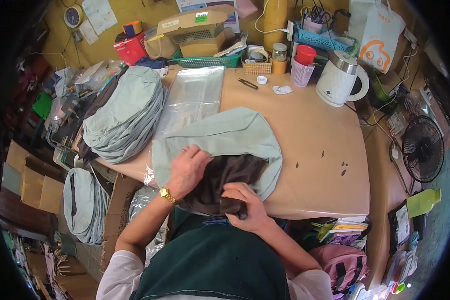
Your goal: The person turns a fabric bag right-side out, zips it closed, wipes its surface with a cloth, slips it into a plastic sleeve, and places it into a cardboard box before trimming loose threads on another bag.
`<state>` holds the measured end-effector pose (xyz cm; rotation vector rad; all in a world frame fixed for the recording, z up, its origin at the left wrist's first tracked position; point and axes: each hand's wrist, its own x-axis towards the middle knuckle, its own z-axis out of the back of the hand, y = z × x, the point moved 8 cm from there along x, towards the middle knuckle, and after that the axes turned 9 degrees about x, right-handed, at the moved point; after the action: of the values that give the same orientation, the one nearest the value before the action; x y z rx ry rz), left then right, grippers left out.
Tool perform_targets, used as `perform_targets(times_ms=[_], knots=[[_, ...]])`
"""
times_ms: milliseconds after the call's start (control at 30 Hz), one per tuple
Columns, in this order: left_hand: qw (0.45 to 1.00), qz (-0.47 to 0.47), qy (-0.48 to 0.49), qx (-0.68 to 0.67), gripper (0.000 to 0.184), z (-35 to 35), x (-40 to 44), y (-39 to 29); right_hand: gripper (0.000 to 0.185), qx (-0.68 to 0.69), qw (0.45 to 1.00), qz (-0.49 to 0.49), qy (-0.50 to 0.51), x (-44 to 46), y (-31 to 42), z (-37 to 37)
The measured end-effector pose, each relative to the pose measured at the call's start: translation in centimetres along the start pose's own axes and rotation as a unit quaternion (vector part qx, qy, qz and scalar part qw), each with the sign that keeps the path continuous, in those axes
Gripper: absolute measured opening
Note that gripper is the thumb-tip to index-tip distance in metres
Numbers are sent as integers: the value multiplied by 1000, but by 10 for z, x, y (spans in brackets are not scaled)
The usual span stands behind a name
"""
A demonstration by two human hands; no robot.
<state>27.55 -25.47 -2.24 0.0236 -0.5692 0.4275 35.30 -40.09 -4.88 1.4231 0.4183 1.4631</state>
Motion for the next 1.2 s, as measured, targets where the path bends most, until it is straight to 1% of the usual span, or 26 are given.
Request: perform_targets(times_ms=[33, 67, 133, 200, 333, 400, 433, 467, 533, 600, 633, 667, 700, 767, 800, 833, 867, 900, 933, 967, 1000, 1033, 1067, 1100, 1133, 1200], knots=[[997, -44, -56, 1, 12, 23, 11, -11, 38, 4, 999, 39, 16, 10, 2, -4], [990, -87, -112, 1, 14, 48, 17, -25, 38, -11, 997, 80, 16, 25, 2, -6], [975, -188, -113, -45, 22, 76, 23, -66, 38, -44, 988, 145, 7, 53, 2, -7], [953, -291, -73, -30, 23, 80, 18, -102, 39, -69, 985, 150, -39, 87, -11, 0], [953, -299, -40, 29, 25, 74, 18, -96, 42, -85, 978, 97, -166, 140, -44, 28], [968, -148, -204, 10, 22, 96, 20, -54, 44, -78, 971, 70, -214, 150, -53, 43], [954, -135, -269, 3, 24, 101, 3, -54, 46, -74, 968, 61, -231, 151, -55, 51], [953, -138, -269, 2, 24, 95, -5, -59, 47, -71, 966, 54, -244, 152, -58, 57], [962, -212, -139, -103, 25, 65, -9, -79, 49, -69, 964, 42, -252, 148, -59, 66], [966, -200, -127, -102, 23, 48, 9, -59, 52, -76, 968, 25, -238, 146, -60, 77], [992, -90, -87, 3, 21, 38, 18, -32, 53, -86, 972, 12, -217, 147, -59, 84], [993, 22, -45, 107, 21, 33, 23, -3, 54, -107, 977, -8, -184, 150, -58, 91], [993, 23, -48, 106, 21, 42, 30, 4, 56, -138, 980, -29, -142, 154, -55, 97], [991, 88, -37, 94, 25, 63, 36, 19, 57, -230, 969, -78, -39, 155, -52, 92], [991, 88, -37, 94, 25, 67, 34, 20, 56, -282, 955, -95, 16, 154, -49, 88], [994, 33, 37, 96, 28, 57, 33, 14, 55, -378, 908, -129, 123, 152, -53, 79], [989, -21, 112, 97, 31, 47, 30, 8, 55, -379, 908, -129, 124, 152, -46, 76], [974, -32, 186, 123, 38, 38, 24, 6, 53, -375, 890, -200, 166, 144, -50, 67], [974, -30, 188, 121, 38, 36, 21, 8, 50, -369, 865, -271, 208, 132, -57, 61], [967, -36, 215, 134, 40, 31, 15, 10, 51, -361, 860, -267, 242, 124, -59, 55], [958, -43, 241, 148, 42, 27, 10, 12, 51, -359, 861, -267, 243, 124, -51, 55], [958, -42, 241, 149, 42, 32, 9, 11, 49, -249, 867, -281, 328, 117, -36, 40], [958, -17, 239, 159, 42, 41, 10, 12, 47, -136, 855, -289, 409, 108, -18, 28], [957, 10, 237, 169, 42, 46, 9, 13, 35, -174, 862, -203, 430, 104, -2, 23], [956, 13, 240, 168, 42, 43, 9, 13, 35, -172, 861, -203, 434, 95, -1, 16], [894, 26, 414, 168, 41, 8, -3, 19, 23, -320, 859, -97, 388, 88, 6, 6]])
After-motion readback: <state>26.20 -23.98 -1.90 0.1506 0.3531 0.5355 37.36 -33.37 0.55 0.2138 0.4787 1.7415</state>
